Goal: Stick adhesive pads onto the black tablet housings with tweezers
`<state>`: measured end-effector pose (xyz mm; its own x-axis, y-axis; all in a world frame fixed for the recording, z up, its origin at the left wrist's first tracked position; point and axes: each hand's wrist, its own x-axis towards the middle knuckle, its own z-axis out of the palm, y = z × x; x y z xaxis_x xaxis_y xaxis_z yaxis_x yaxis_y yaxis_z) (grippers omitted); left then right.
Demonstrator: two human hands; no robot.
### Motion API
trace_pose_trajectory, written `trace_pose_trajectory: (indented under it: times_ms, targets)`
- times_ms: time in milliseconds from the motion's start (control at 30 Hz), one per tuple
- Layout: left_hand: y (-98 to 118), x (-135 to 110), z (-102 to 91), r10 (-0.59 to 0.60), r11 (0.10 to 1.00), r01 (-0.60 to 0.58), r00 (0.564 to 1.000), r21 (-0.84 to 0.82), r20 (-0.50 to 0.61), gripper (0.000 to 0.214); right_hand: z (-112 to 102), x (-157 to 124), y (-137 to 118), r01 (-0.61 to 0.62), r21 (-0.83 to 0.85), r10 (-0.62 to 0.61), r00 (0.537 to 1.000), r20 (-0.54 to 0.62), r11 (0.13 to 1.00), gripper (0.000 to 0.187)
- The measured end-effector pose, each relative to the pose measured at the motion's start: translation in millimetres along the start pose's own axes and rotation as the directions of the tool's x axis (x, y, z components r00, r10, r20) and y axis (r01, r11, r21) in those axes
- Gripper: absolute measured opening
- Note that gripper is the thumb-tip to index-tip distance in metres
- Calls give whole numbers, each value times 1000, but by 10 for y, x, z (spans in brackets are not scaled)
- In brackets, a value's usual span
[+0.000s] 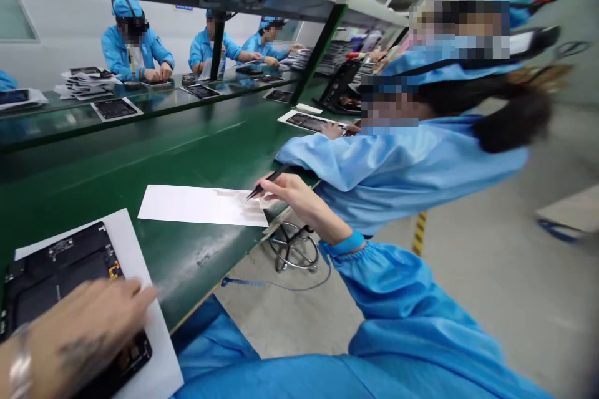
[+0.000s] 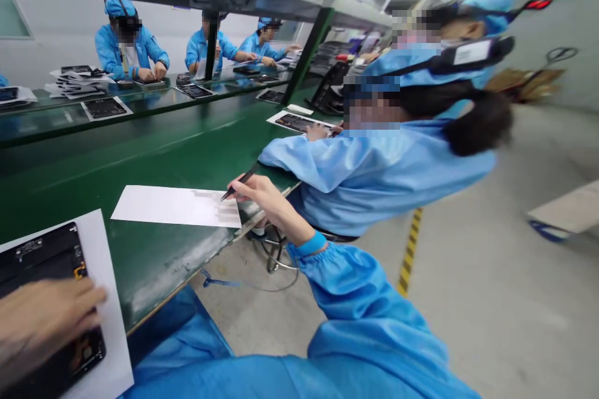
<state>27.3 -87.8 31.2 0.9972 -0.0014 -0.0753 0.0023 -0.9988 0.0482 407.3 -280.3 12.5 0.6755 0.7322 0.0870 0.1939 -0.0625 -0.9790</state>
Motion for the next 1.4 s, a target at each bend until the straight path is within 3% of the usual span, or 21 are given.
trace_pose_trajectory:
  times_ms: [100,167,233,333,433,600,833,933,1067,1167,1267,1333,1400]
  targets:
    - [39,1128,-303,241,967,-237,970,93,-35,21,-164,-82,132,-65,-72,66,998,19,995,49]
    - [86,1735,-282,371,928,-366,926,77,-69,40,-209,-111,166,-86,-115,92,995,48,990,48]
    - [126,2139,-120,433,902,-431,898,38,-84,54,-235,-124,181,-102,-152,115,990,80,983,49]
    - [157,2395,155,467,883,-469,883,-29,-48,54,-252,-140,183,-105,-154,124,985,119,982,48]
    - [157,2414,268,476,877,-476,879,-61,-16,53,-227,-177,152,-95,-129,111,985,129,987,45]
    - [160,2406,241,466,880,-467,884,-83,-29,52,-146,-216,47,-109,-92,122,983,138,990,43]
    - [204,2416,244,448,888,-450,893,-100,-39,48,-193,-172,37,-119,-178,141,983,117,977,40]
    - [193,2418,247,448,885,-452,892,-113,-64,47,-183,-197,75,-127,-174,139,988,60,977,44]
    - [223,2462,315,446,885,-453,891,-104,-88,46,-127,-258,70,-151,-44,149,988,-43,988,46]
    - [310,2437,324,440,891,-445,895,-89,-69,48,-54,-315,-22,-69,87,82,984,-158,994,42]
    - [238,2265,147,410,909,-416,903,-27,-129,56,56,-360,-169,34,175,15,962,-274,984,38]
    - [-6,1993,-61,316,949,-310,931,63,-183,55,157,-353,-275,46,202,10,963,-269,978,33]
    - [-345,1543,-264,150,984,-129,974,127,-171,44,312,-316,-379,57,209,-11,976,-218,976,26]
